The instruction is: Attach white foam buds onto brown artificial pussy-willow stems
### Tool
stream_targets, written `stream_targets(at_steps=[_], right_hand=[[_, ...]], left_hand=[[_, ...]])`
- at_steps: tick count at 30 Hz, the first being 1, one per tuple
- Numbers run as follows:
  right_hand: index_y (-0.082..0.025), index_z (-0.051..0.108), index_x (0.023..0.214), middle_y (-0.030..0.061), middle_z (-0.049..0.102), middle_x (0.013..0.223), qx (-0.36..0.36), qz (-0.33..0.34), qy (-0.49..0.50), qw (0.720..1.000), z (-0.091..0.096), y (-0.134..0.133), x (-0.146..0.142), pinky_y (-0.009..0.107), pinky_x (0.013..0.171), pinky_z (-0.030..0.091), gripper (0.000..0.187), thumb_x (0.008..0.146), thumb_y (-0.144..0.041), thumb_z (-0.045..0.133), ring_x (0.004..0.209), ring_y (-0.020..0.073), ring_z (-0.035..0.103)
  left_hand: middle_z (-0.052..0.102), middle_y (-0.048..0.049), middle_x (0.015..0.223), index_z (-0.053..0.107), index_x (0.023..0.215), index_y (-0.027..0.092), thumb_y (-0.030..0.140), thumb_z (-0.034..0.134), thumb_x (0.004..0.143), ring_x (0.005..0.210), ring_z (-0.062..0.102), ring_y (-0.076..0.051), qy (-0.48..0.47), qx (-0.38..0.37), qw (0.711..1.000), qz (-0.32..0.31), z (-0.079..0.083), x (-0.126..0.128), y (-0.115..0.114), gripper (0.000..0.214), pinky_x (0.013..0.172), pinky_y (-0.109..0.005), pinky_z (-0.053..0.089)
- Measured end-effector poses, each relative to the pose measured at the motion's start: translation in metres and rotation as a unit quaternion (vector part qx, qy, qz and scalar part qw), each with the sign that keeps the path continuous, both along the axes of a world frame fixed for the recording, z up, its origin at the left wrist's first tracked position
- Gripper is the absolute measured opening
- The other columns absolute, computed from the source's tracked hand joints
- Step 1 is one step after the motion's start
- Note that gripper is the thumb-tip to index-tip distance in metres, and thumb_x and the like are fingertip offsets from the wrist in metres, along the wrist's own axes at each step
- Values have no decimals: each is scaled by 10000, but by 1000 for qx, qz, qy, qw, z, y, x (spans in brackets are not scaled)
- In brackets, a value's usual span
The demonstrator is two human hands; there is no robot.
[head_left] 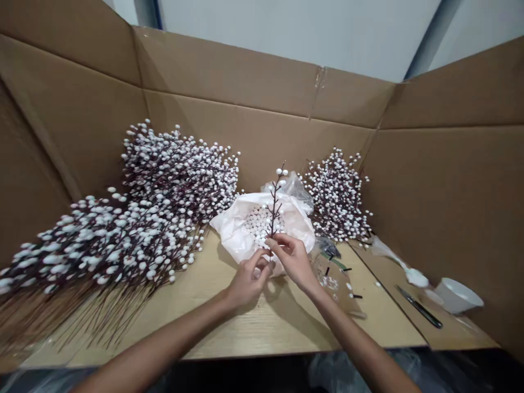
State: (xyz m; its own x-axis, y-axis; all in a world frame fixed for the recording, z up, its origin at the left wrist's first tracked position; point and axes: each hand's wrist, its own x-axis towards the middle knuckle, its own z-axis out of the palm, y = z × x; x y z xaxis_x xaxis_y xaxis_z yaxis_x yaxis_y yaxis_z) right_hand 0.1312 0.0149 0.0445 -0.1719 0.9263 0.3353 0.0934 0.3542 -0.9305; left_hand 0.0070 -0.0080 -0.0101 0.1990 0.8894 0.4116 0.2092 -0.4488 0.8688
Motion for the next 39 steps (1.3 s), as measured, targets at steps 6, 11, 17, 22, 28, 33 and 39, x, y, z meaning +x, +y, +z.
stream_targets(at_steps=[6,11,17,22,28,33,39], right_hand=[[-154,612,667,-2,583,634,13,18,25,999,0,3,-11,227,586,403,241,768,-372,599,625,122,517],[-160,619,674,5,590,652,14,41,38,998,6,5,-12,241,628,416,248,753,-395,629,665,136,538],[-174,639,649,2,585,640,-49,145,152,976,21,13,-7,246,633,414,270,635,-420,749,631,122,520],[-166,629,670,-12,528,619,-86,232,220,943,37,15,0,234,601,398,223,617,-321,779,599,102,479],[-161,594,639,-19,466,571,-55,280,210,935,55,18,6,234,538,356,215,649,-307,752,559,97,422],[-176,614,676,-6,540,592,8,237,145,961,81,19,4,254,541,389,184,709,-335,700,552,109,496],[-181,640,715,-19,535,579,131,146,91,976,120,16,-4,244,533,398,162,768,-334,646,526,84,483]], left_hand=[[557,20,634,489,1043,181,320,455,875,590,553,-140,-38,-10,999,-1,-2,0,2,221,546,-230,419],[541,34,640,439,1039,198,325,466,874,602,540,-133,-66,-4,998,7,-1,0,3,210,579,-234,409],[491,19,767,373,839,213,329,488,868,722,527,-134,-103,45,992,65,1,-2,1,166,670,-253,419],[492,3,774,397,814,206,317,453,883,754,510,-145,-117,97,987,54,-4,-4,1,141,712,-272,409],[506,7,756,432,806,202,314,480,877,716,506,-137,-117,67,989,66,-3,-3,2,141,673,-259,413],[555,-6,766,463,762,195,299,520,863,746,544,-141,-103,64,989,81,2,-4,4,156,698,-257,434],[594,-19,763,496,719,192,323,598,808,759,586,-162,-11,153,979,132,14,-19,25,189,704,-269,468]])
